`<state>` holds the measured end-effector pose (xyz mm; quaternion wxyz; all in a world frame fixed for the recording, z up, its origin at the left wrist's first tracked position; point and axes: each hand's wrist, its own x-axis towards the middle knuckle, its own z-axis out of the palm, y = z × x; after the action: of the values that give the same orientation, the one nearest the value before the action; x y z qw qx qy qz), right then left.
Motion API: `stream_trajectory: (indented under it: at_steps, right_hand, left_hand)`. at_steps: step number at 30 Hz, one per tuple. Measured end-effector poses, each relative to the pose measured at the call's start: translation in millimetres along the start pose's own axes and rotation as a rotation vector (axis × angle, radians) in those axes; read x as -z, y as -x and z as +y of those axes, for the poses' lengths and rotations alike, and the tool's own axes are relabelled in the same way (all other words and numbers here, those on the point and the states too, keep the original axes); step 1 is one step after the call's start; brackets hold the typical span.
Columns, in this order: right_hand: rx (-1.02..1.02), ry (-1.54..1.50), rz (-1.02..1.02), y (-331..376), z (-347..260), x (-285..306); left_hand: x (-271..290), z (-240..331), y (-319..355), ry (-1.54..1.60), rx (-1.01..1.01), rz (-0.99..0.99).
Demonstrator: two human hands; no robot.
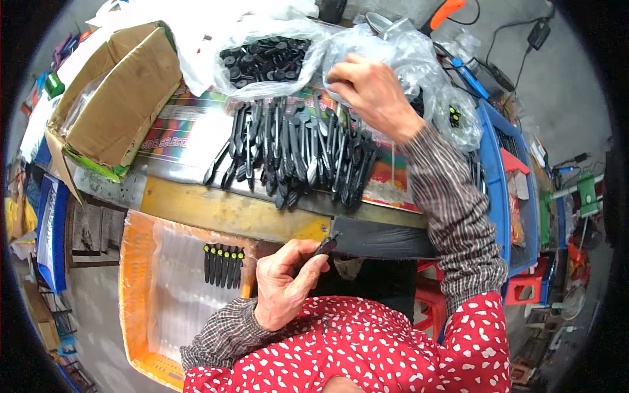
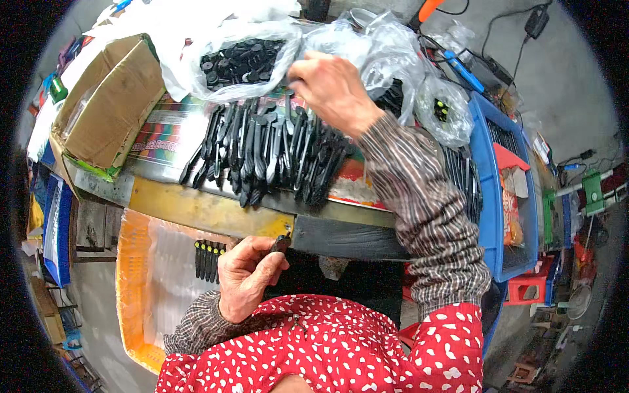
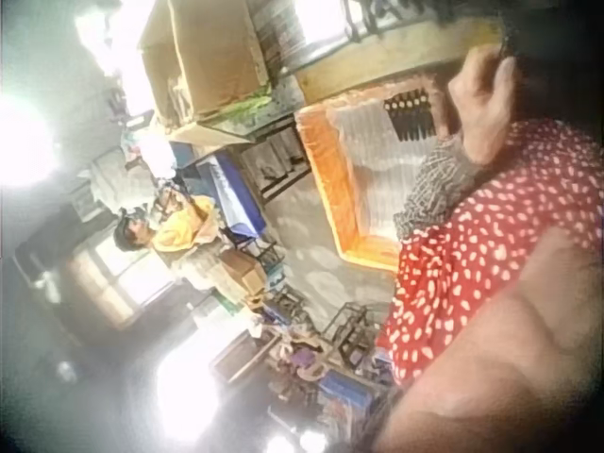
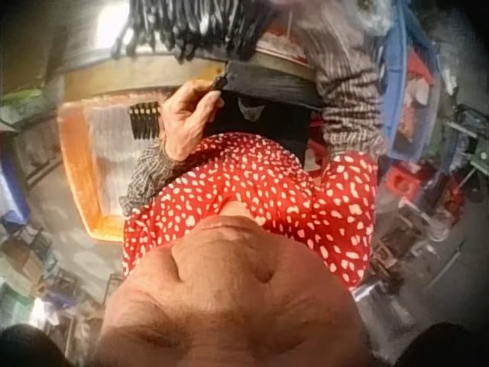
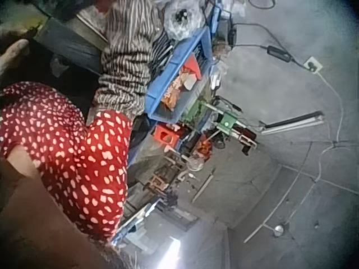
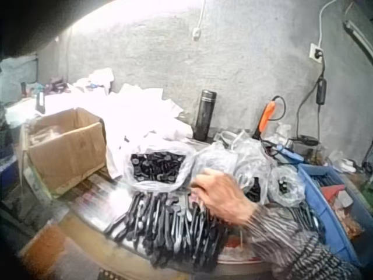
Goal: The person assembles compasses by attaching plastic legs and inserting metal pins by hand, places the completed compasses into a basket, and picks up components from the workbench to assemble additional compasses.
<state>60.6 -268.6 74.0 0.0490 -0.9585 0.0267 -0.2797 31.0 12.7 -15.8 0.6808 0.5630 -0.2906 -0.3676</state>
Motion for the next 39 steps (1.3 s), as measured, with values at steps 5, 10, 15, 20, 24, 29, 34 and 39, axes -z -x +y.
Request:
stream_trajectory:
  at_steps: [5, 10, 15, 20, 24, 29, 34, 39]
  right_hand:
    - [0.077, 0.020, -0.061, -51, 2, -45]
    - [0.041, 0.105, -0.129, -73, 12, -74]
    - [0.012, 0.088, -0.131, -81, 19, -87]
    - [-0.001, 0.004, -0.198, -83, 17, -85]
    - [-0.017, 0.082, -0.160, -80, 13, -93]
    - [-0.055, 0.047, -0.206, -84, 0, -87]
    - [-0.119, -0.130, -0.118, -79, 3, -78]
    - [-0.052, -0.356, 0.026, -51, -13, -36]
  left_hand:
    - [14, 0, -1, 0.037, 0.011, 0.029]
    - [19, 0, -3, 0.015, -0.025, -0.002]
    - [20, -2, -4, -0.013, -0.062, 0.006]
    - [20, -3, -5, -0.023, -0.059, -0.010]
    - [19, -6, -3, -0.023, -0.071, 0.000]
    - [18, -6, -1, 0.032, -0.021, -0.002]
    - [19, -5, 0, 0.058, 0.004, -0.009]
    - [19, 0, -1, 0.157, 0.049, -0.022]
